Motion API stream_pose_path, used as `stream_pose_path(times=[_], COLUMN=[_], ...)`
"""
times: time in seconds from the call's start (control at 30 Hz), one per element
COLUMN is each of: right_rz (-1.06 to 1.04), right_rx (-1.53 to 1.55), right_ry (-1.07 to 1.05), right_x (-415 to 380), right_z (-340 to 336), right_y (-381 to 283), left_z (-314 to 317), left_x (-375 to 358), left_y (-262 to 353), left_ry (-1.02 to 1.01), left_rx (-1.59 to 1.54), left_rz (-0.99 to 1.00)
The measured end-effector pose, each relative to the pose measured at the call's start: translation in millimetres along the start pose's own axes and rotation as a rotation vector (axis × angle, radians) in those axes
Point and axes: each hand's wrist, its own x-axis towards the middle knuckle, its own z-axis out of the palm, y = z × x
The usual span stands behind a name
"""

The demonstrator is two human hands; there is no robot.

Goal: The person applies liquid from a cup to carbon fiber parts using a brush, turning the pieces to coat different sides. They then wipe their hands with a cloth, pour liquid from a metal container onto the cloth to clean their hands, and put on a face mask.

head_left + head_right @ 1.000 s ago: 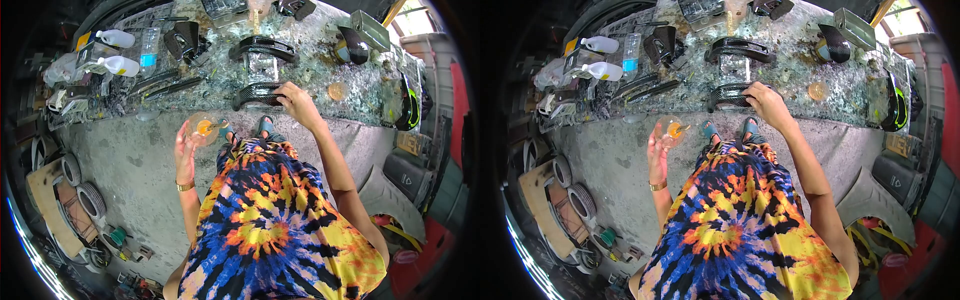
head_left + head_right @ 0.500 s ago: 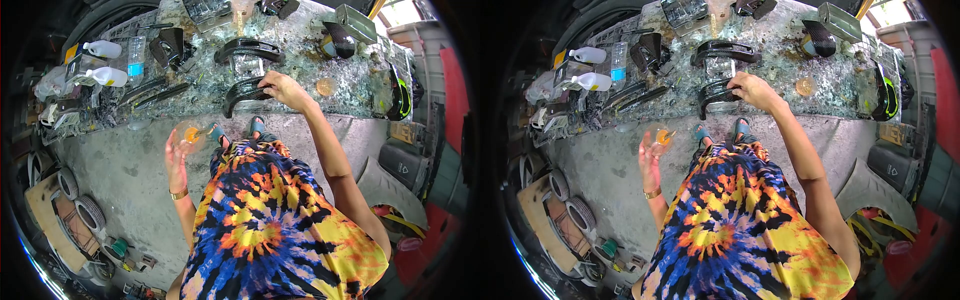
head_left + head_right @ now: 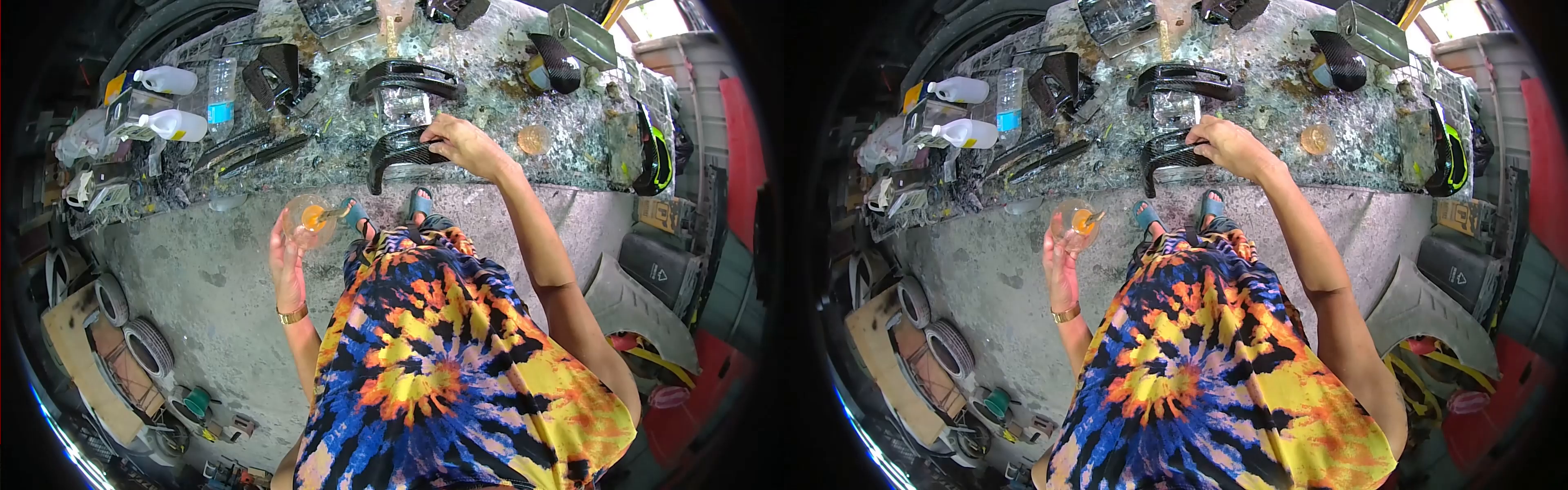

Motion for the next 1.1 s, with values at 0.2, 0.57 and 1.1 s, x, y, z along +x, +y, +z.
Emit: stream_pose_path(times=[0.2,0.57,1.1], right_rz=[-0.019,-0.032,0.174], right_rx=[0.005,-0.096,0.198], right_ry=[0.021,0.092,0.208], right_x=[-1,-11,-10], right_z=[4,9,-3], right_y=[8,3,-16], left_z=[1,3,1], left_x=[0,2,4], left_y=[1,5,1], left_ry=[0.005,0.043,-0.005], left_rx=[0.001,-0.008,-0.005], left_rz=[-0.001,-0.02,-0.012])
